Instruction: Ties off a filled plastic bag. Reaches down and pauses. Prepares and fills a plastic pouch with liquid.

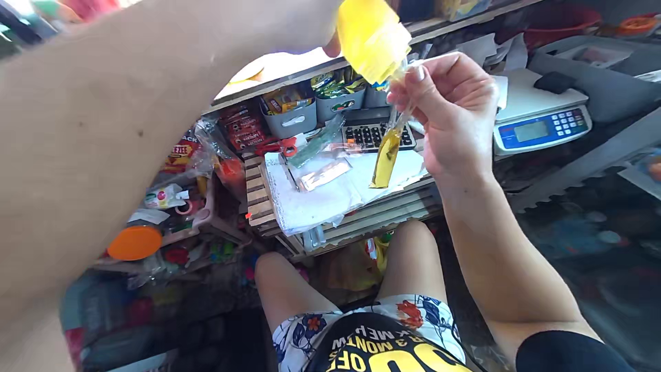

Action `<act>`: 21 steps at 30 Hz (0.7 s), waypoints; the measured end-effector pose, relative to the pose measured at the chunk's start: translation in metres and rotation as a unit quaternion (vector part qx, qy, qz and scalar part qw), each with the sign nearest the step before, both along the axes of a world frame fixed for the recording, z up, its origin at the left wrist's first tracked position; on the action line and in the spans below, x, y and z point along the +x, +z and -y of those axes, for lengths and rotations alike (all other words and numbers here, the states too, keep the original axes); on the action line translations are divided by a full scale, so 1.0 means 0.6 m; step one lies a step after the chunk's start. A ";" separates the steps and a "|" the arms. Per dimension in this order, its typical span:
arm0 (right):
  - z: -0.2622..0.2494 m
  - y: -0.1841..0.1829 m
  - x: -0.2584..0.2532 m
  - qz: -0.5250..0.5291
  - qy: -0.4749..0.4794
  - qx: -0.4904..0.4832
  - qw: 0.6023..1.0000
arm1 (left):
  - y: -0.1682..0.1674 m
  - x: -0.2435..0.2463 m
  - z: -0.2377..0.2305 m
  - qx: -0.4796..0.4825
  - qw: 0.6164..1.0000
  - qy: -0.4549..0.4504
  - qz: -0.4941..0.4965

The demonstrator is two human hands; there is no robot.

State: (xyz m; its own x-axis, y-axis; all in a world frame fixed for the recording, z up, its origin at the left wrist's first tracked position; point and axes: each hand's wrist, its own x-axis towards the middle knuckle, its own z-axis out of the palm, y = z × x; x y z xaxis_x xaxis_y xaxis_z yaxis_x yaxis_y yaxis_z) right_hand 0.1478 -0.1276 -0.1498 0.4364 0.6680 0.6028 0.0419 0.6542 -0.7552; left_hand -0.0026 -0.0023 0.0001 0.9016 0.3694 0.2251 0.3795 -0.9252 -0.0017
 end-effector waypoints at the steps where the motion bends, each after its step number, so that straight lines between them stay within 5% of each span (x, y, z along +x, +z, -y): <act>1: 0.000 -0.001 0.004 0.005 -0.004 0.000 1.000 | -0.004 -0.005 0.001 0.025 0.999 -0.004 -0.020; 6: 0.014 -0.008 0.023 0.029 -0.034 0.014 0.999 | -0.076 -0.017 -0.003 -0.151 0.986 0.017 0.062; 10: 0.051 -0.020 0.034 0.037 -0.055 0.022 0.998 | -0.126 -0.008 -0.049 -0.371 0.885 0.071 0.272; 15: 0.084 -0.089 0.031 0.023 -0.075 0.041 0.996 | -0.142 0.023 -0.199 -0.331 0.808 0.119 0.472; 21: 0.139 -0.162 0.001 -0.021 -0.038 -0.055 0.998 | -0.175 0.061 -0.341 -0.302 0.807 0.111 0.496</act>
